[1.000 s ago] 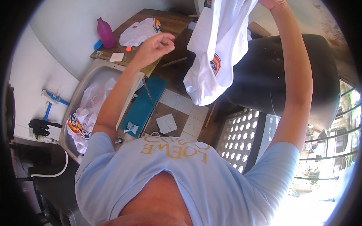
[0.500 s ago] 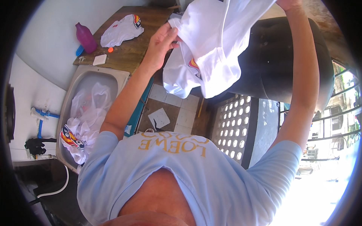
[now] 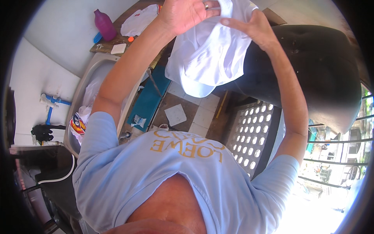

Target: The person washes white shirts by hand in a basin, applying liquid from a purple bottle to stains and scrubbing them before rinsing.

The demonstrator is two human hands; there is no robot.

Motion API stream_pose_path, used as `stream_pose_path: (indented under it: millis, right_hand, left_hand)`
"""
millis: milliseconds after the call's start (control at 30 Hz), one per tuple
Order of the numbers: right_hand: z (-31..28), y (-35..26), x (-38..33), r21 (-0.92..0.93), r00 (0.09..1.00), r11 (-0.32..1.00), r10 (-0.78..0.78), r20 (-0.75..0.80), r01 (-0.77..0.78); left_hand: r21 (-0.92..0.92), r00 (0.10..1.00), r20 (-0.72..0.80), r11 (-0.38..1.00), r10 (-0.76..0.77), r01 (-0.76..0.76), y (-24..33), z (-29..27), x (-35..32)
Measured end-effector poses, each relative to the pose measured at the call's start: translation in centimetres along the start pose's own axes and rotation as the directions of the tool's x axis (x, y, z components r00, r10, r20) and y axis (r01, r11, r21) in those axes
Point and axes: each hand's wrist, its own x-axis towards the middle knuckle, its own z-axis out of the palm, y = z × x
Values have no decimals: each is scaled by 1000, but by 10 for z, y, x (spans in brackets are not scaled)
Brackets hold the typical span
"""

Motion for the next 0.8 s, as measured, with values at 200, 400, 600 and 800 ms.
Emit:
stream_pose_path:
  millis: [200, 400, 600, 800]
  right_hand:
    - [-17, 0, 8, 248, 994, 968, 64, -86, -41]
    - [-33, -31, 22, 382, 994, 923, 86, -69, -54]
    - [-42, -16, 33, 423, 994, 903, 102, -36, -77]
    - [-65, 1, 36, 482, 977, 871, 174, -121, -96]
  left_hand:
    - [695, 985, -30, 712, 167, -100, 4, -34, -18]
    - [744, 925, 365, -563, -109, -360, 11, -99, -56]
    - [551, 897, 325, -711, -300, -438, 16, -102, -78]
    - [518, 892, 432, -771, -138, -370, 32, -92, -102]
